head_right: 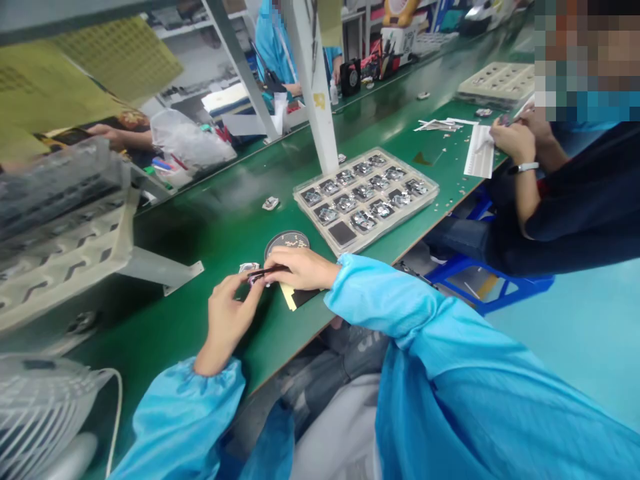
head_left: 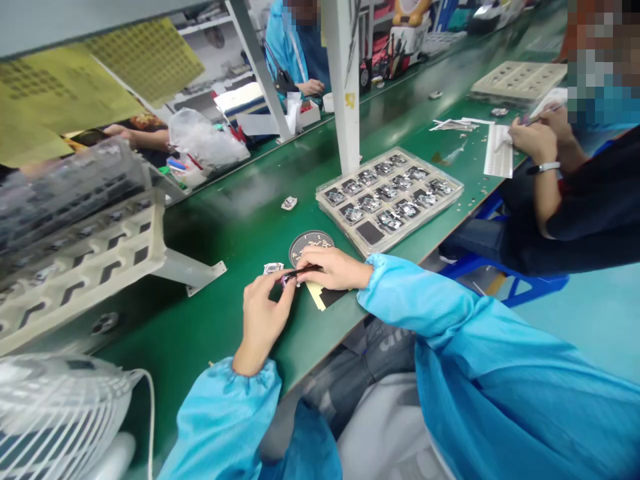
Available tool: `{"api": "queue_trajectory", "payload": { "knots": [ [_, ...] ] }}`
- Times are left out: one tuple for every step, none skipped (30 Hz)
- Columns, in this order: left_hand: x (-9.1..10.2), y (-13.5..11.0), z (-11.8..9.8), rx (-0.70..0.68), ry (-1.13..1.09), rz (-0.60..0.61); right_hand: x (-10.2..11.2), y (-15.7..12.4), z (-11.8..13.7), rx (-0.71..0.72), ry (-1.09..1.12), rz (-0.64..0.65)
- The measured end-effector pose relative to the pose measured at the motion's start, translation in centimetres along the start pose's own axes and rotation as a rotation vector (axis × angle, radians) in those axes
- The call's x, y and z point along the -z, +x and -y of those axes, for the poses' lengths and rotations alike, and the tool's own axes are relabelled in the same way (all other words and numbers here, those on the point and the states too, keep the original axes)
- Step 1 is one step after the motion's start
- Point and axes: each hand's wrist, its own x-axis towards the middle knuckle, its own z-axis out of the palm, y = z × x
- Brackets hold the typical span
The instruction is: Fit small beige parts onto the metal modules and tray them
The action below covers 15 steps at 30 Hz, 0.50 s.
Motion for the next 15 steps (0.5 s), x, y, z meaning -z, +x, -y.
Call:
{"api": "queue_trajectory", "payload": {
  "knots": [
    [0.0, 0.2, 0.4, 0.053, -0.023, -0.012, 0.1, 0.0, 0.1, -0.05, -0.059, -0.034],
    [0.1, 0.4, 0.8, 0.118, -0.042, -0.026, 0.1, 0.0, 0.3, -0.121, -0.142, -0.065],
    [0.2, 0.5, 1.3, 0.192, -0.057, -0.04, 0.2, 0.0, 0.4, -0.207, -0.242, -0.084],
    [0.3, 0.7, 1.8, 0.266, -0.069, -0.048, 0.1, 0.0, 0.5, -0.291, -0.342, -0.086],
    [0.3, 0.9, 2.4, 0.328, -0.075, -0.057, 0.1, 0.0, 0.5, -0.358, -0.426, -0.076],
    [0.4, 1.0, 3.0, 0.373, -0.077, -0.07, 0.1, 0.0, 0.6, -0.4, -0.484, -0.064],
    [0.4, 1.2, 3.7, 0.396, -0.071, -0.083, 0.0, 0.0, 0.7, -0.416, -0.511, -0.06],
    [0.4, 1.5, 4.3, 0.402, -0.055, -0.094, -0.1, 0.0, 0.7, -0.411, -0.514, -0.071],
    [0.4, 1.9, 5.0, 0.394, -0.031, -0.105, -0.2, -0.1, 0.8, -0.395, -0.5, -0.095],
    [0.5, 2.5, 5.6, 0.383, -0.002, -0.108, -0.3, -0.3, 0.9, -0.375, -0.477, -0.126],
    [0.7, 3.3, 6.2, 0.376, 0.028, -0.103, -0.4, -0.7, 1.0, -0.354, -0.452, -0.157],
    [0.9, 4.3, 6.9, 0.373, 0.055, -0.09, -0.4, -1.1, 1.2, -0.331, -0.427, -0.182],
    [1.2, 5.7, 7.5, 0.373, 0.079, -0.074, -0.5, -1.7, 1.3, -0.308, -0.408, -0.195],
    [1.6, 7.2, 8.1, 0.375, 0.101, -0.058, -0.5, -2.4, 1.5, -0.284, -0.398, -0.191],
    [1.9, 8.9, 8.6, 0.384, 0.125, -0.042, -0.5, -3.2, 1.7, -0.26, -0.396, -0.17]
  ]
}}
